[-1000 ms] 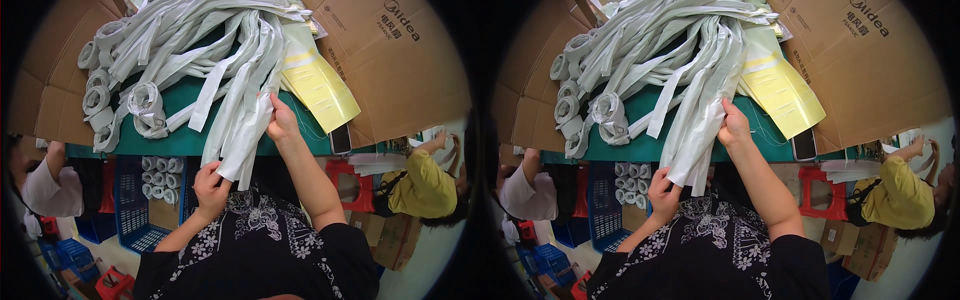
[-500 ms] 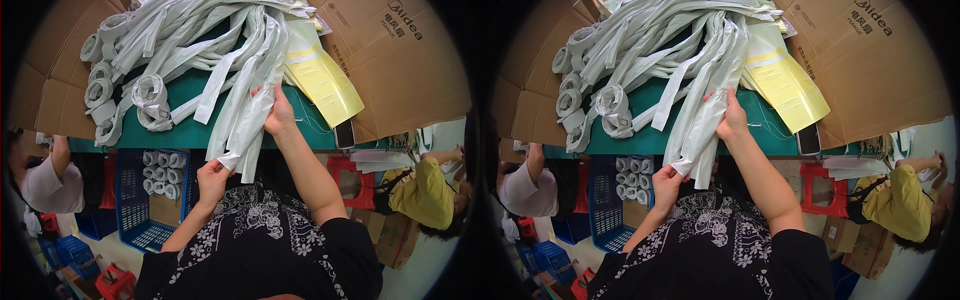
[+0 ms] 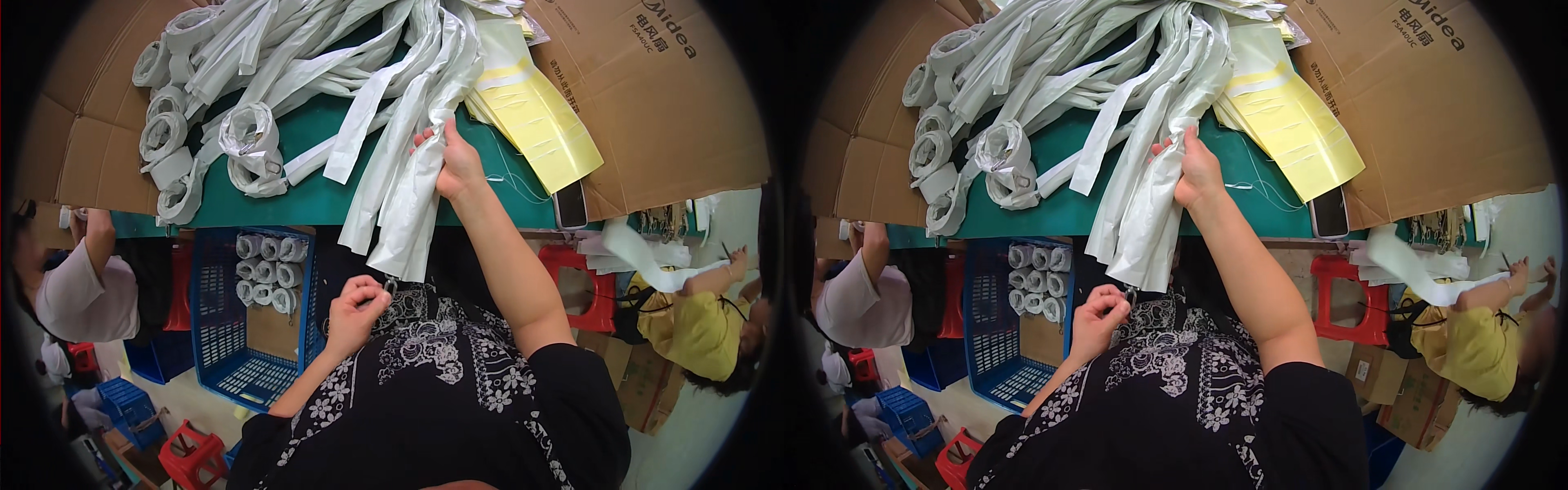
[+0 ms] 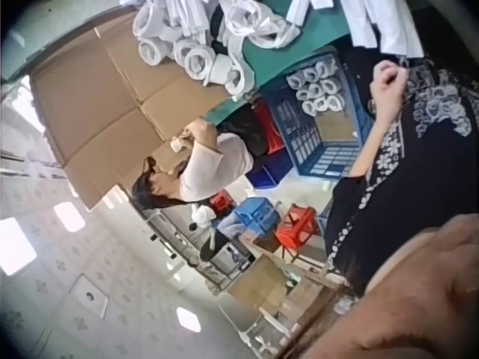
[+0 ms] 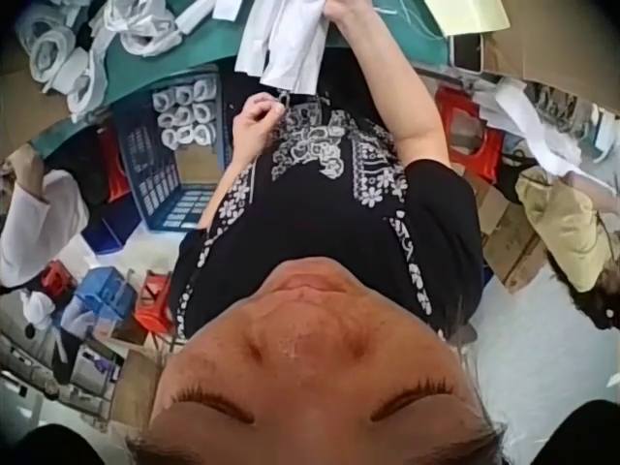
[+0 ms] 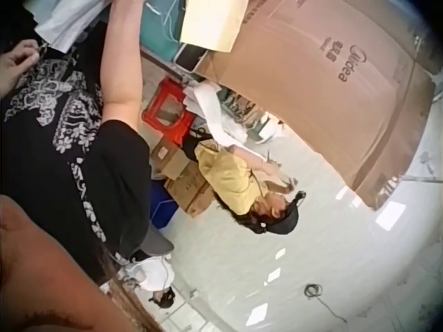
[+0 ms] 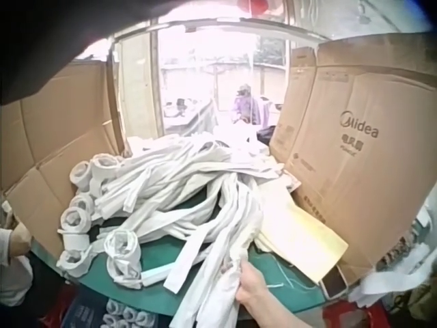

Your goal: Rolling and packing white fabric belts into paper wraps at a factory workstation.

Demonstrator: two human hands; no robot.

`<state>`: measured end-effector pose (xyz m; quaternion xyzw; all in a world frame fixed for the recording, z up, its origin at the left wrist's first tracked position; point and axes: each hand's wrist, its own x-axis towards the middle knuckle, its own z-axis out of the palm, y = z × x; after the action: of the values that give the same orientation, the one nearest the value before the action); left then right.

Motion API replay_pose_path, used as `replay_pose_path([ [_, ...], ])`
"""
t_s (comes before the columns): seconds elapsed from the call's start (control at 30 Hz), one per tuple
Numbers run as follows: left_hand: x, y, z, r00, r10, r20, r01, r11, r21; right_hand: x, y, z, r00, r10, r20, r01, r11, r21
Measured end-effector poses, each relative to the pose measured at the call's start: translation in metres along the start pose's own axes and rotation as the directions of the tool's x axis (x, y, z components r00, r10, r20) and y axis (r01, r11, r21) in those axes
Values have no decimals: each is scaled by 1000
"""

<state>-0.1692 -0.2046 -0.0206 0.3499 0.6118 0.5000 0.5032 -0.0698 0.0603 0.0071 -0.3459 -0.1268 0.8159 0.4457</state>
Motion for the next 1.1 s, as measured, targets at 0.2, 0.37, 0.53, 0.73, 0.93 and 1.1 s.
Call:
replay_pose_path([
  [0.2, 43, 22, -46, 641, 760, 108, -624, 435, 649, 2, -15, -13, 993, 114, 22, -114, 994, -3],
  [0.37, 107, 100, -21, 108, 601, 792, -774, -449, 446, -7, -20, -23, 951, 287, 118, -304, 938, 168],
  [0.53, 115, 145, 12, -207, 342, 917, -896, -443, -37, -24, -37, -13, 932, 226, 282, -276, 950, 149],
  [0.73, 47, 189, -20, 81, 621, 780, -991, 135, -4, 51, -89, -20, 810, -142, 569, -142, 893, 427],
  [0.93, -33, 184, -145, -13, 959, 282, -877, 124, -465, 111, -142, -1, 837, -25, 546, -252, 868, 427],
  [1.1, -46, 169, -186, 218, 878, 427, -809, 407, -423, 170, -204, 22, 911, 106, 398, -163, 980, 112],
])
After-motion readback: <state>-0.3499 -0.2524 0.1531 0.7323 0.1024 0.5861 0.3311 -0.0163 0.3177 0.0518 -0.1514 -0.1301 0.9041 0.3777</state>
